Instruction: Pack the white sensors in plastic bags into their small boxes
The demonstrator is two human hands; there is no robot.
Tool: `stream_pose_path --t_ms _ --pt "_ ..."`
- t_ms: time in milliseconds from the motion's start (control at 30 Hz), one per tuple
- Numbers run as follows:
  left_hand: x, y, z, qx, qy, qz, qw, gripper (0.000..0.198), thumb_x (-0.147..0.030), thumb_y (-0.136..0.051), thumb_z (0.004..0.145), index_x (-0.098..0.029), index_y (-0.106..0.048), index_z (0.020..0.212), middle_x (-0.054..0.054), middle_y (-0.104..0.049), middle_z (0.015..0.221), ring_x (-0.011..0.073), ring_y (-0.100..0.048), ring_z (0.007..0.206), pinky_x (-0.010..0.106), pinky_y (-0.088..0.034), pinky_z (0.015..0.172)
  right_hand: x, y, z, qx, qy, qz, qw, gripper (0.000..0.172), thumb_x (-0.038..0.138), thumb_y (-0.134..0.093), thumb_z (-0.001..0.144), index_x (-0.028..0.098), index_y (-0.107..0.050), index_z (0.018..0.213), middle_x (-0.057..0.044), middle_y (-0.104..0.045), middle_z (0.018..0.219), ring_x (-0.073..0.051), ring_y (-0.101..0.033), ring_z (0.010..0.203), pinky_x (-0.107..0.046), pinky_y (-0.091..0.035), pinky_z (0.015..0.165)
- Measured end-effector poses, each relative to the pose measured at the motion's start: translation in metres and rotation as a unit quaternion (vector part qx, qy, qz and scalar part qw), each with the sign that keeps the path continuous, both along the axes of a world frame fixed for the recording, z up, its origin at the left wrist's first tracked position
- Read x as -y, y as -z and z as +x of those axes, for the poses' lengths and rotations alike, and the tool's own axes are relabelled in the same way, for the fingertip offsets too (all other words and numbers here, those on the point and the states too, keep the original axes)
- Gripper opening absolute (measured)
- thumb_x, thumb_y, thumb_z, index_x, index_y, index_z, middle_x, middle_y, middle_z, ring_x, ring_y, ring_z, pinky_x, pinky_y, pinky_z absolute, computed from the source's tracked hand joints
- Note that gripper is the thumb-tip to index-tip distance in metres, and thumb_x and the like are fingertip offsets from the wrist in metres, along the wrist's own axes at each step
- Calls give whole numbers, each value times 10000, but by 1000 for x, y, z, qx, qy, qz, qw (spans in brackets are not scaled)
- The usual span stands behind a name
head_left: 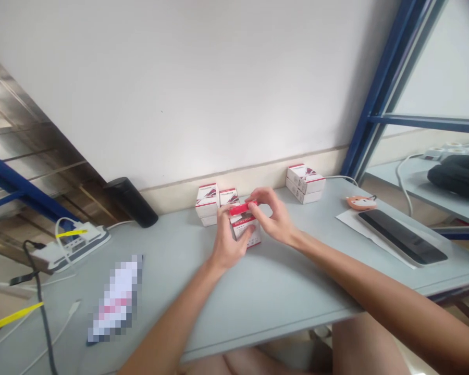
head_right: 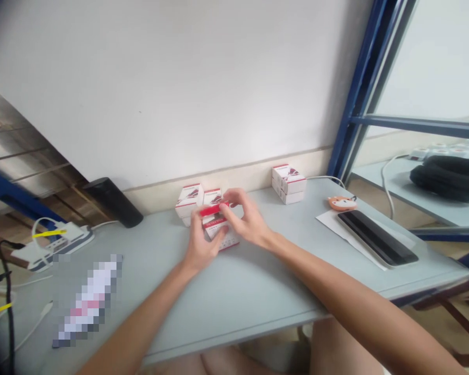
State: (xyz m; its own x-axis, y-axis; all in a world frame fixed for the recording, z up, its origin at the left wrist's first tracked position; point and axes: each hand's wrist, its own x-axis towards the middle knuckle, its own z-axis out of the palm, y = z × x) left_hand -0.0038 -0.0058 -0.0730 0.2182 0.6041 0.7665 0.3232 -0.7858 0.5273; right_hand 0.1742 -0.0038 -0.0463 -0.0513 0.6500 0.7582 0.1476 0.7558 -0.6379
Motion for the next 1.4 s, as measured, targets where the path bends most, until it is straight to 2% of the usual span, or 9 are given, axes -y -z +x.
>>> stream_pose_path --t_ms 100,267,433,600,700,900,1067,1200,1400 --pt "1 3 0 -18 -46 41 998 499 -294 -721 932 -219 -482 1364 153 -466 1358 294 -545 1324 489 -487 1135 1 -4 1 45 4 20 999 113 325 -573 1045 240 -637 1084 -53 -704 1048 -191 -669 951 -373 -551 904" --pt "2 8 0 -32 -97 59 993 421 -273 -727 934 -215 -519 1295 149 -425 1362 294 -516 1364 485 -493 1141 0 -5 3 47 -15 31 998 109 304 -555 1052 229 -632 1070 -70 -716 1048 -197 -681 968 -377 -559 895" --pt "0 8 -2 -46 -131 76 987 332 -297 -743 928 -217 -573 1201 138 -444 1326 291 -531 1344 483 -508 1130 -2 5 2 61 9 57 996 91 294 -544 1052 240 -611 1083 -96 -713 1142 -219 -688 1080 -419 -564 965" --pt "-5 6 -8 -56 -113 79 989 339 -328 -738 934 -206 -571 1202 131 -488 1306 267 -576 1288 456 -525 1106 -8 23 -11 58 74 94 991 136 283 -504 1060 257 -576 1172 -123 -688 1219 -235 -687 1132 -448 -583 970" --pt "-4 5 -9 -58 -120 79 988 334 -340 -726 943 -195 -575 1203 137 -505 1305 267 -585 1275 458 -522 1107 -14 28 -13 66 81 114 988 156 266 -508 1054 265 -569 1198 -124 -686 1225 -235 -695 1122 -443 -597 946" --pt "-2 0 -6 -44 -111 132 984 275 -281 -685 969 -225 -588 1220 138 -515 1298 277 -561 1305 477 -526 1098 -17 21 -2 40 60 81 994 111 274 -549 1044 247 -616 1128 -104 -728 1152 -220 -716 1054 -414 -590 935" --pt "-6 3 -4 15 -55 128 990 481 -215 -709 949 -273 -468 1362 155 -508 1410 272 -567 1340 488 -559 1051 -12 15 4 35 50 78 995 89 246 -554 1036 247 -633 1078 -101 -727 1156 -226 -718 1052 -414 -583 930" --pt "-11 3 -10 -25 -39 96 994 509 -217 -679 973 -261 -457 1428 161 -542 1423 269 -568 1360 509 -518 1113 -8 14 3 72 65 102 990 110 196 -580 1014 250 -630 1096 -104 -716 1165 -221 -713 1059 -401 -587 917" --pt "-14 4 -19 -54 -35 117 991 429 -174 -644 992 -289 -471 1367 145 -520 1433 243 -571 1368 476 -545 1073 -6 14 4 116 61 105 986 108 207 -571 1022 254 -648 1082 -120 -712 1213 -220 -716 1051 -389 -599 890"
